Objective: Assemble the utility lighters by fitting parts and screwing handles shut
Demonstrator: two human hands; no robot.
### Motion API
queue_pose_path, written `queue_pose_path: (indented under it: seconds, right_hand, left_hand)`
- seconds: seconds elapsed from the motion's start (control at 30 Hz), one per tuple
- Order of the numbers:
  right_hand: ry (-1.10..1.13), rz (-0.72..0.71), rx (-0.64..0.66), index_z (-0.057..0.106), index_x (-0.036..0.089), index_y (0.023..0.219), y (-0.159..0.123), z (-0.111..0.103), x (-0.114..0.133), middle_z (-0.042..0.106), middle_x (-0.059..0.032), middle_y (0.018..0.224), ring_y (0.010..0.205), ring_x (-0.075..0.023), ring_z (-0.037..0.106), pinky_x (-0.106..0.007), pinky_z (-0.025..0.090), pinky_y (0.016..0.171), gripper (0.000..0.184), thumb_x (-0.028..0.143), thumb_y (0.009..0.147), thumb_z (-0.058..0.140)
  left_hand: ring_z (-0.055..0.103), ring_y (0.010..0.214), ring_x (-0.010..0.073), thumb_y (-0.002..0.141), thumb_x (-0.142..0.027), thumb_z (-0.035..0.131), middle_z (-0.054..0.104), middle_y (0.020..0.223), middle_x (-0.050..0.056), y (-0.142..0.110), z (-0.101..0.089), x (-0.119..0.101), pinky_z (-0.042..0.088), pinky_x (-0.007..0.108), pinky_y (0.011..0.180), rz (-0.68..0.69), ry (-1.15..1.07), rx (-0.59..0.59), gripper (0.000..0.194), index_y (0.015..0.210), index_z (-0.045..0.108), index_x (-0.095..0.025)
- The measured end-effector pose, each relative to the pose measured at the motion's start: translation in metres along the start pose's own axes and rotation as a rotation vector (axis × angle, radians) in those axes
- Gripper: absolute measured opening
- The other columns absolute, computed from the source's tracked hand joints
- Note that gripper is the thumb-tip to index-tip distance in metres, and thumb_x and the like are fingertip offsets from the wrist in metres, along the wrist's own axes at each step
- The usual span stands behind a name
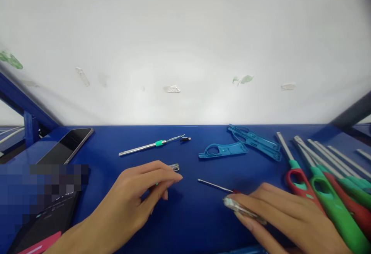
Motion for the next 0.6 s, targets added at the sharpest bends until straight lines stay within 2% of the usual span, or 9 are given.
queue_pose_path:
  seconds: [0.07,0.2,0.3,0.4,0.5,0.6]
  right_hand:
    - [0.018,0.03,-0.019,0.075,0.032,0.129,0.005,-0.002,0.003,0.084,0.0007,0.104,0.087,-0.0225,0.081,-0.031,0.066,0.087,0.03,0.027,0.104,0.058]
    - [0.012,0.043,0.004,0.079,0.029,0.119,0.016,-0.002,0.014,0.084,-0.0015,0.101,0.091,-0.0225,0.081,-0.031,0.066,0.087,0.026,0.03,0.105,0.057]
    - [0.069,0.107,0.008,0.077,0.027,0.117,0.025,0.003,0.019,0.083,-0.0017,0.101,0.09,-0.0208,0.08,-0.031,0.065,0.086,0.026,0.03,0.106,0.055]
    - [0.224,0.189,0.027,0.076,0.025,0.114,0.036,0.014,0.024,0.081,-0.0033,0.1,0.085,-0.019,0.077,-0.028,0.063,0.077,0.026,0.029,0.108,0.051]
    - [0.35,0.166,0.115,0.074,0.025,0.115,0.042,0.025,0.034,0.077,-0.0001,0.09,0.076,-0.0165,0.072,-0.028,0.059,0.072,0.021,0.027,0.106,0.055]
    - [0.355,0.152,0.124,0.071,0.027,0.122,0.041,0.026,0.038,0.076,0.0023,0.092,0.076,-0.0145,0.069,-0.027,0.057,0.073,0.021,0.023,0.104,0.061]
  left_hand:
    - [0.055,0.052,0.006,0.101,-0.036,0.056,0.07,0.079,-0.002,-0.001,0.004,0.001,0.045,0.015,0.048,-0.071,-0.07,-0.006,0.023,0.106,0.078,-0.032]
    - [0.055,0.047,0.0079,0.098,-0.051,0.061,0.07,0.069,-0.001,-0.007,0.017,0.001,0.044,0.017,0.044,-0.218,-0.214,0.028,0.03,0.098,0.077,-0.026]
    - [0.052,0.048,0.0063,0.098,-0.053,0.062,0.068,0.073,-0.001,-0.01,0.023,-0.003,0.043,0.017,0.046,-0.256,-0.307,0.029,0.033,0.096,0.073,-0.023]
    - [0.048,0.049,0.0054,0.096,-0.053,0.065,0.063,0.067,-0.003,-0.011,0.026,-0.003,0.039,0.016,0.047,-0.277,-0.38,0.006,0.032,0.095,0.071,-0.022]
    - [0.049,0.047,0.0078,0.093,-0.055,0.067,0.063,0.06,-0.002,-0.01,0.031,-0.001,0.039,0.018,0.045,-0.306,-0.453,0.02,0.036,0.098,0.072,-0.02]
    - [0.049,0.043,0.0092,0.089,-0.056,0.07,0.062,0.054,-0.001,-0.01,0.036,-0.003,0.038,0.019,0.042,-0.333,-0.519,0.049,0.039,0.094,0.073,-0.017]
Point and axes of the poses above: each hand's wrist, its own y-axis towards the middle knuckle, its own z-axis out of the palm, x = y × z, the point moved 7 cm from there along y, towards the middle knuckle
